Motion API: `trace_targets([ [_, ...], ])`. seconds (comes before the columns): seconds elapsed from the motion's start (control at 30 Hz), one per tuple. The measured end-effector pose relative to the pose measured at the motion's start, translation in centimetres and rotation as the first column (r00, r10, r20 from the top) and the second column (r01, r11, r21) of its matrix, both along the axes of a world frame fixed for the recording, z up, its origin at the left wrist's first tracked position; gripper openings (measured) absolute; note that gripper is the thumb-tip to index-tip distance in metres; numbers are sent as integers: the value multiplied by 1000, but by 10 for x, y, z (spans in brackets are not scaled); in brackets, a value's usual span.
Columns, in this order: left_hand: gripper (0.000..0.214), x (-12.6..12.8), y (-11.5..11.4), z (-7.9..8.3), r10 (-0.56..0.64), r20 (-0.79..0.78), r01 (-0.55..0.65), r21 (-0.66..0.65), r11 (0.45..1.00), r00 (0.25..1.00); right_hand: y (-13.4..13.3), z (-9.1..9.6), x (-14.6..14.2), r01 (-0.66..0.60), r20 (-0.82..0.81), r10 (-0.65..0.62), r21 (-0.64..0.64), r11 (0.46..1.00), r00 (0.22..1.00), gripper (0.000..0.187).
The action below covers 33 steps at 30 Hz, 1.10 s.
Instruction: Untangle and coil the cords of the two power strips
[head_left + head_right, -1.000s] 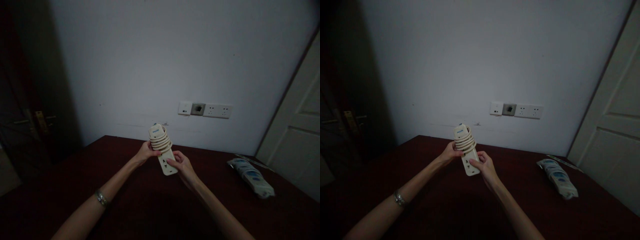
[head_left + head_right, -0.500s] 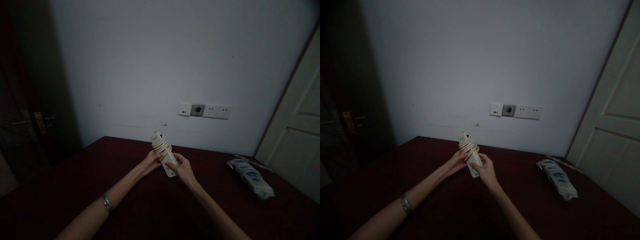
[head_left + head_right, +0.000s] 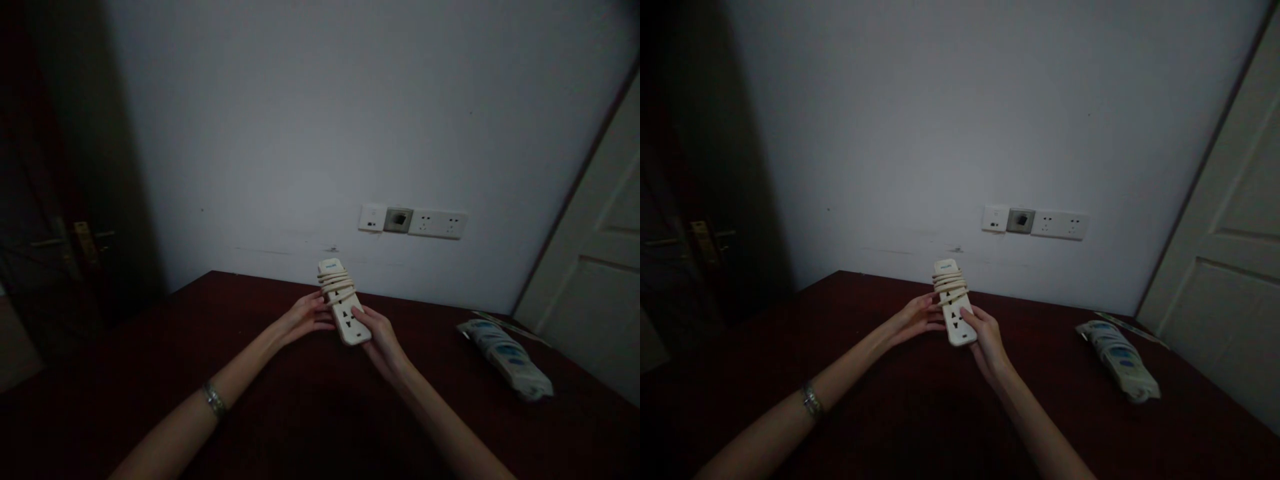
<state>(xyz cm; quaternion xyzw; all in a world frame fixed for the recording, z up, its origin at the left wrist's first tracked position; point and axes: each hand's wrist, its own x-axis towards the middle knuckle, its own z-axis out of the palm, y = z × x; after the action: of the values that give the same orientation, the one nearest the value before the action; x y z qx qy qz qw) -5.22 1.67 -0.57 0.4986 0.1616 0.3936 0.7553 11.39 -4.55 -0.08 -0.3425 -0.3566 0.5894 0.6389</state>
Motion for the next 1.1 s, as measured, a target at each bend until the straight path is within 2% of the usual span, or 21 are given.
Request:
trace_targets([
  [0.13, 43, 1, 5, -4, 59, -63, -66, -110, 992, 996, 3, 1, 4, -43, -163, 33, -57, 997, 986, 22],
  [0.27, 44, -1, 10, -6, 87, -117, -106, -166, 980, 989, 6, -1, 6, -48, -183, 34, -72, 996, 983, 21],
  [0.47, 45, 0, 9, -1, 133, -157, -159, -168, 973, 979, 7, -4, 10, 49, -78, -53, -49, 998, 996, 32],
  [0.6, 41, 4, 2, 3, 118, -146, -142, -163, 976, 982, 5, -4, 6, 65, -36, -67, -45, 997, 997, 37],
  [0.8, 38, 9, -11, 11, 97, -88, -96, 9, 995, 991, 4, -12, -3, 115, 166, -126, 73, 991, 978, 48],
  [0.93, 46, 11, -14, 12, 211, -101, -203, 85, 976, 972, 7, -17, -2, 90, 288, -129, 143, 986, 949, 49],
  [1.1, 50, 13, -15, 11, 304, -75, -297, 84, 951, 950, 8, -10, 4, 24, 361, -78, 152, 988, 929, 48],
])
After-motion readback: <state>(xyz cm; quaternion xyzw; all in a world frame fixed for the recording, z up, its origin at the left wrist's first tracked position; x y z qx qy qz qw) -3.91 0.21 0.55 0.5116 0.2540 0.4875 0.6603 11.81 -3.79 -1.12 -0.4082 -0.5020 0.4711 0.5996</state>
